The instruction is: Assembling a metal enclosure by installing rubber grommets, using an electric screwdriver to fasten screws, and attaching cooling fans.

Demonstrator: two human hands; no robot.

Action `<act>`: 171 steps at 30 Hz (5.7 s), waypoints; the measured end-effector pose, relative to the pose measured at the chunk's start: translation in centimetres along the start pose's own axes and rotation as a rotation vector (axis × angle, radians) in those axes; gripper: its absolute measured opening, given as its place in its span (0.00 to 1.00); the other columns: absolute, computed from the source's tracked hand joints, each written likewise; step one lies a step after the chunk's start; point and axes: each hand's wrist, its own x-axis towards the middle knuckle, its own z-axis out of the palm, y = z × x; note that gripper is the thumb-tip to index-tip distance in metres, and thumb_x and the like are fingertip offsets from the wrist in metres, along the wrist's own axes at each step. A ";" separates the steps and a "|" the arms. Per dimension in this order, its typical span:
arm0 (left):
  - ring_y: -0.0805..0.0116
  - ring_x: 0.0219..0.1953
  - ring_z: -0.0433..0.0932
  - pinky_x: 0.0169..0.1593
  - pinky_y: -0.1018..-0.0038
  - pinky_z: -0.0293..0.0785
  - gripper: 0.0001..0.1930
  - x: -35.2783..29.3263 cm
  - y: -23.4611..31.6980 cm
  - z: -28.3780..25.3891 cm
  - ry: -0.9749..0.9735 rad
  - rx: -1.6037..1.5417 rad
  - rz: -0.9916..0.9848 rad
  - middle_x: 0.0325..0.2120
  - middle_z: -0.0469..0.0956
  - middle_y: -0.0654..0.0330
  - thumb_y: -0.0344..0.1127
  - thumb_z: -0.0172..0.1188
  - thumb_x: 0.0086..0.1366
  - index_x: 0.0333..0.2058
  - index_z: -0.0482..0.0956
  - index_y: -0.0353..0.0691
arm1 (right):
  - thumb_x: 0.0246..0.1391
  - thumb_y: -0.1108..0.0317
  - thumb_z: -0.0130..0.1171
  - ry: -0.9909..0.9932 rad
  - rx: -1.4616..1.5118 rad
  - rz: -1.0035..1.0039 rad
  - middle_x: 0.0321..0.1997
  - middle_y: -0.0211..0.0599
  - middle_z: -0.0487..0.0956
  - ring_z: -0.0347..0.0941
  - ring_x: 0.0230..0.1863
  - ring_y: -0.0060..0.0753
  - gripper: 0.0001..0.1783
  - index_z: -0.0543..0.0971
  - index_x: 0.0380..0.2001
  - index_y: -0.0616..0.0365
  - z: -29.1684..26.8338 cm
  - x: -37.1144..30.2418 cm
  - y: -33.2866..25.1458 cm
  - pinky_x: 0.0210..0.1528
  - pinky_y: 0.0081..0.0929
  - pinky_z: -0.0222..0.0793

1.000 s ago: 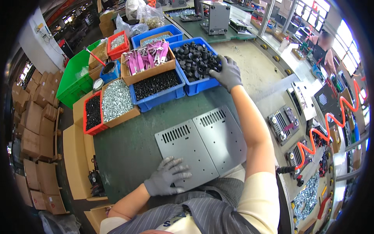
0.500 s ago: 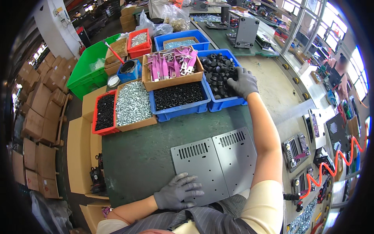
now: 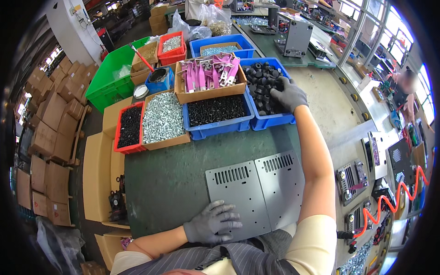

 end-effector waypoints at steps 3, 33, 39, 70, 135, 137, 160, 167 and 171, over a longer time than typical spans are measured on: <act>0.63 0.60 0.60 0.64 0.62 0.43 0.22 0.0 0.0 0.0 0.019 0.017 0.007 0.51 0.69 0.65 0.51 0.55 0.56 0.50 0.73 0.56 | 0.42 0.46 0.56 -0.117 0.053 -0.016 0.52 0.48 0.72 0.68 0.53 0.48 0.35 0.68 0.53 0.49 -0.7 0.9 0.0 0.54 0.37 0.64; 0.60 0.62 0.56 0.64 0.59 0.42 0.23 -1.0 -0.2 1.2 -0.005 0.003 0.035 0.53 0.67 0.63 0.49 0.55 0.56 0.50 0.72 0.54 | 0.40 0.73 0.62 0.133 1.085 -0.182 0.37 0.30 0.75 0.71 0.38 0.23 0.25 0.71 0.46 0.56 -0.2 -4.6 -0.7 0.43 0.21 0.68; 0.60 0.60 0.59 0.62 0.56 0.48 0.22 -0.3 -0.7 0.3 0.023 0.067 0.016 0.52 0.68 0.62 0.49 0.55 0.54 0.49 0.73 0.53 | 0.39 0.73 0.63 -0.346 0.978 -0.448 0.34 0.23 0.69 0.65 0.34 0.17 0.25 0.71 0.45 0.53 -2.4 -15.5 -2.7 0.38 0.17 0.65; 0.56 0.57 0.61 0.61 0.61 0.53 0.35 10.7 -4.0 -1.0 0.358 0.313 -0.173 0.50 0.66 0.57 0.50 0.64 0.44 0.53 0.67 0.52 | 0.48 0.62 0.50 -0.045 0.106 -0.177 0.39 0.45 0.72 0.72 0.38 0.48 0.24 0.68 0.51 0.52 -1.2 -28.7 0.4 0.38 0.39 0.69; 0.50 0.58 0.63 0.59 0.64 0.61 0.31 2.3 -19.0 -20.1 0.235 0.557 -0.935 0.57 0.61 0.46 0.60 0.46 0.60 0.57 0.65 0.49 | 0.50 0.64 0.58 -0.112 0.798 0.916 0.24 0.27 0.76 0.69 0.21 0.20 0.12 0.78 0.33 0.61 -7.1 -48.4 18.3 0.22 0.20 0.65; 0.49 0.57 0.63 0.59 0.63 0.61 0.31 3.9 -19.0 -20.2 0.130 0.539 -1.011 0.57 0.60 0.45 0.58 0.47 0.60 0.56 0.65 0.46 | 0.49 0.69 0.59 0.028 0.803 0.860 0.25 0.27 0.76 0.70 0.23 0.20 0.11 0.77 0.36 0.63 -6.7 -48.0 17.5 0.25 0.18 0.67; 0.73 0.25 0.71 0.18 0.89 0.65 0.07 2.4 -24.3 -23.0 1.173 -1.589 -0.750 0.36 0.73 0.52 0.28 0.48 0.61 0.39 0.68 0.39 | 0.39 0.82 0.54 0.183 0.887 0.529 0.33 0.30 0.77 0.73 0.35 0.22 0.19 0.74 0.40 0.68 -4.9 -47.0 16.3 0.42 0.22 0.69; 0.72 0.26 0.72 0.20 0.88 0.68 0.02 2.4 -22.7 -22.2 1.394 -1.756 -0.648 0.31 0.73 0.58 0.27 0.53 0.60 0.32 0.71 0.36 | 0.38 0.82 0.60 0.281 0.769 0.538 0.33 0.31 0.79 0.74 0.34 0.21 0.19 0.76 0.39 0.66 -3.6 -47.3 17.3 0.41 0.22 0.70; 0.76 0.25 0.70 0.17 0.90 0.64 0.04 0.6 -22.9 -22.1 1.269 -1.850 -0.515 0.29 0.73 0.60 0.29 0.55 0.60 0.35 0.72 0.39 | 0.37 0.82 0.62 0.426 0.594 0.256 0.33 0.33 0.78 0.75 0.35 0.26 0.22 0.74 0.41 0.65 -11.0 -44.0 11.4 0.42 0.23 0.71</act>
